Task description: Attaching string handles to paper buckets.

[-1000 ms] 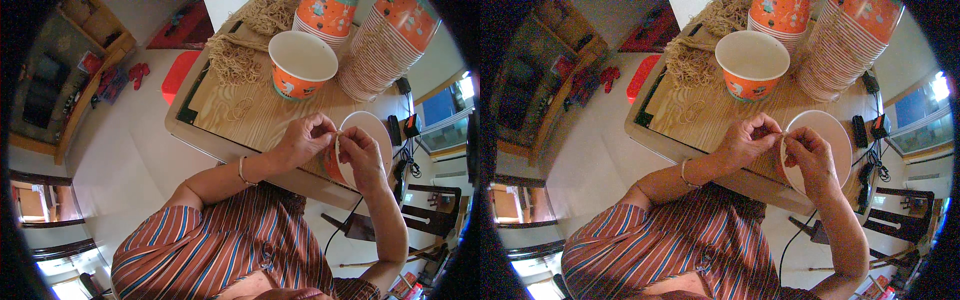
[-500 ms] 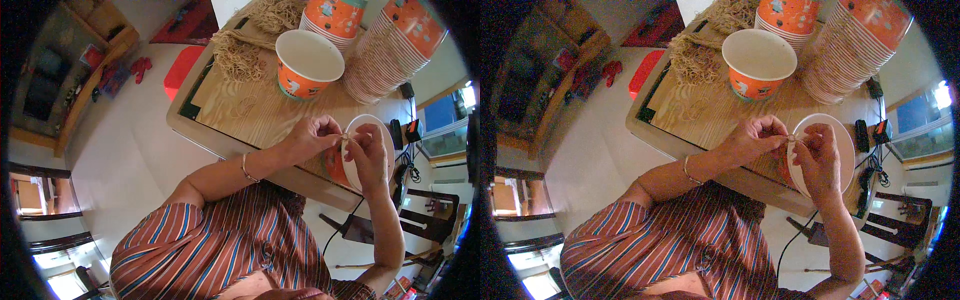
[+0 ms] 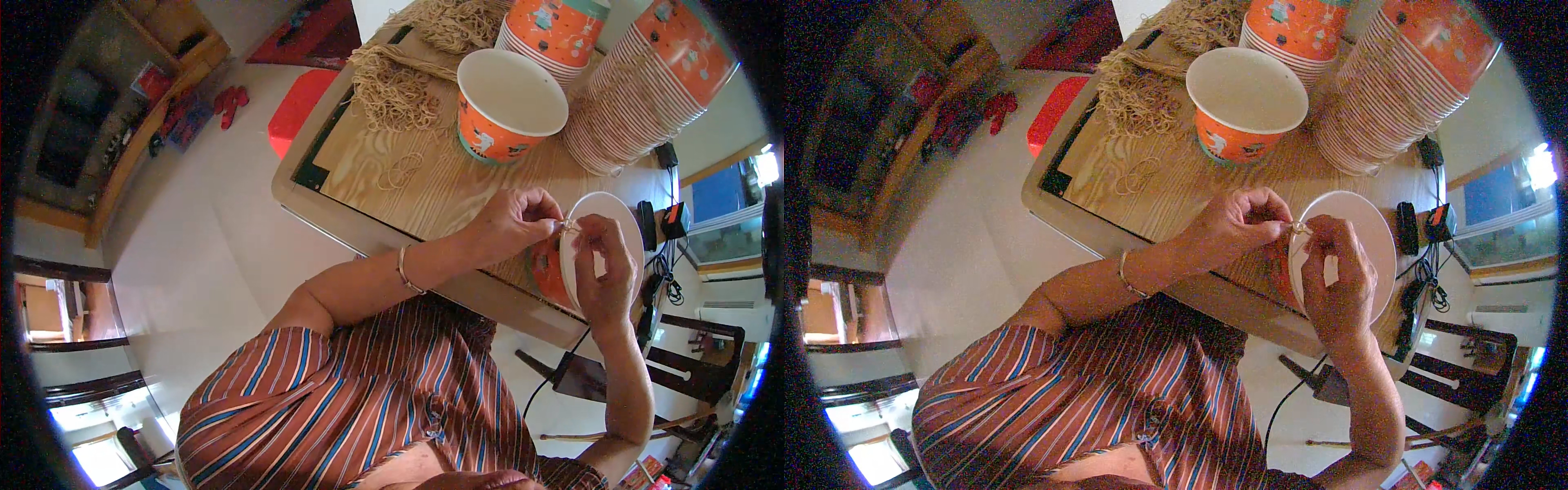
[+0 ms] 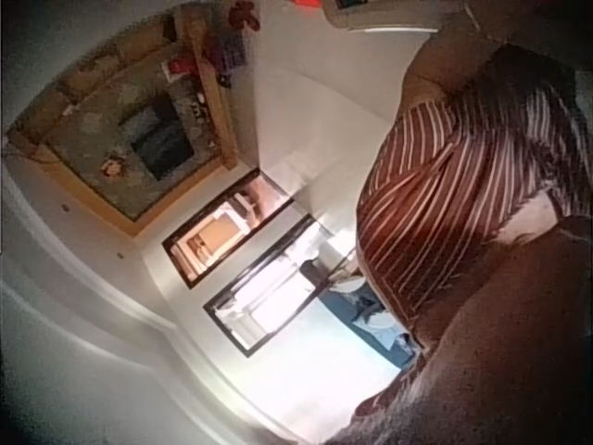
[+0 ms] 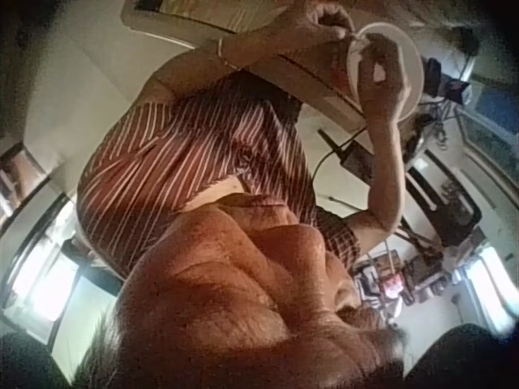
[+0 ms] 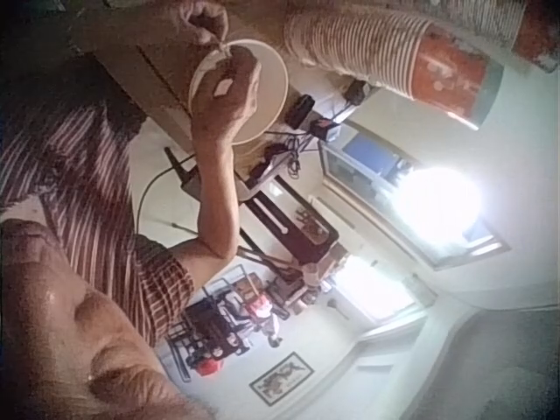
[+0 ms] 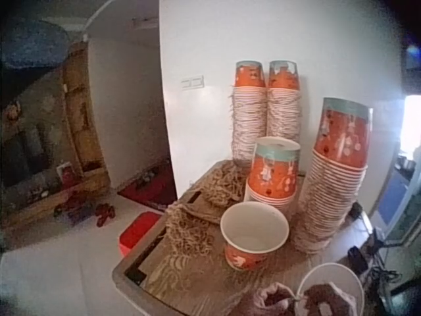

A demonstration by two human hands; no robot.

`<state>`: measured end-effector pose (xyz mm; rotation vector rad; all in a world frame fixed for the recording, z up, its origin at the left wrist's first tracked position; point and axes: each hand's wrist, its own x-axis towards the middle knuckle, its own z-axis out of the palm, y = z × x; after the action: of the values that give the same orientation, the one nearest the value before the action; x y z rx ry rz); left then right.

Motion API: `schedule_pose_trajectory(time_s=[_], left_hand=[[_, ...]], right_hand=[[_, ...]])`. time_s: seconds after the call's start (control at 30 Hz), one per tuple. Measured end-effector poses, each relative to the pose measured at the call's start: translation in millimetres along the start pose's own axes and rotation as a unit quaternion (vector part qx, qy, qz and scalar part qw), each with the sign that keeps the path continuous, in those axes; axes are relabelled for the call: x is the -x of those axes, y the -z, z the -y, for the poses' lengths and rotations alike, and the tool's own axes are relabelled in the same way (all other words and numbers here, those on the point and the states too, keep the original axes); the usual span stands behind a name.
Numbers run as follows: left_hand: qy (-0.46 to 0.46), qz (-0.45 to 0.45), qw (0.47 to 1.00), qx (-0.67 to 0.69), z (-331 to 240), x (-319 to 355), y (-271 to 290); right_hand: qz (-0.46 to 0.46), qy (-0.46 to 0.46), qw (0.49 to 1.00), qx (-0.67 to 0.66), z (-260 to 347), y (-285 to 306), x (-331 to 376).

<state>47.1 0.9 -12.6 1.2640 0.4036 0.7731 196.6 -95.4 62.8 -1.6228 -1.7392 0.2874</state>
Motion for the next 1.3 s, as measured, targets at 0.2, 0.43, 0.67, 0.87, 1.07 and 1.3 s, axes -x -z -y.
schedule_pose_trajectory(time_s=[0.2, 0.43, 0.67, 0.87, 1.07, 1.3], left_hand=[[0.026, 0.009, 0.998, 0.048, 6, -2, 1], [0.026, 0.015, 0.996, 0.079, 12, -3, 0], [0.034, 0.023, 0.996, 0.083, 12, -4, 2], [0.031, 0.028, 0.997, 0.071, 4, -1, 2], [0.03, 0.037, 0.996, 0.075, 0, -1, 0], [0.019, 0.039, 0.999, 0.02, -6, -1, 1]], right_hand=[[-0.011, -0.061, 0.997, -0.045, 4, 1, 4], [0.035, -0.054, 0.998, 0.006, 1, -2, 6], [0.046, -0.017, 0.998, 0.042, 6, 0, 2], [0.045, 0.008, 0.998, 0.05, 4, -1, 0], [0.054, -0.033, 0.996, 0.055, 5, 0, -1], [0.052, 0.003, 0.997, 0.055, 4, -1, -2]])
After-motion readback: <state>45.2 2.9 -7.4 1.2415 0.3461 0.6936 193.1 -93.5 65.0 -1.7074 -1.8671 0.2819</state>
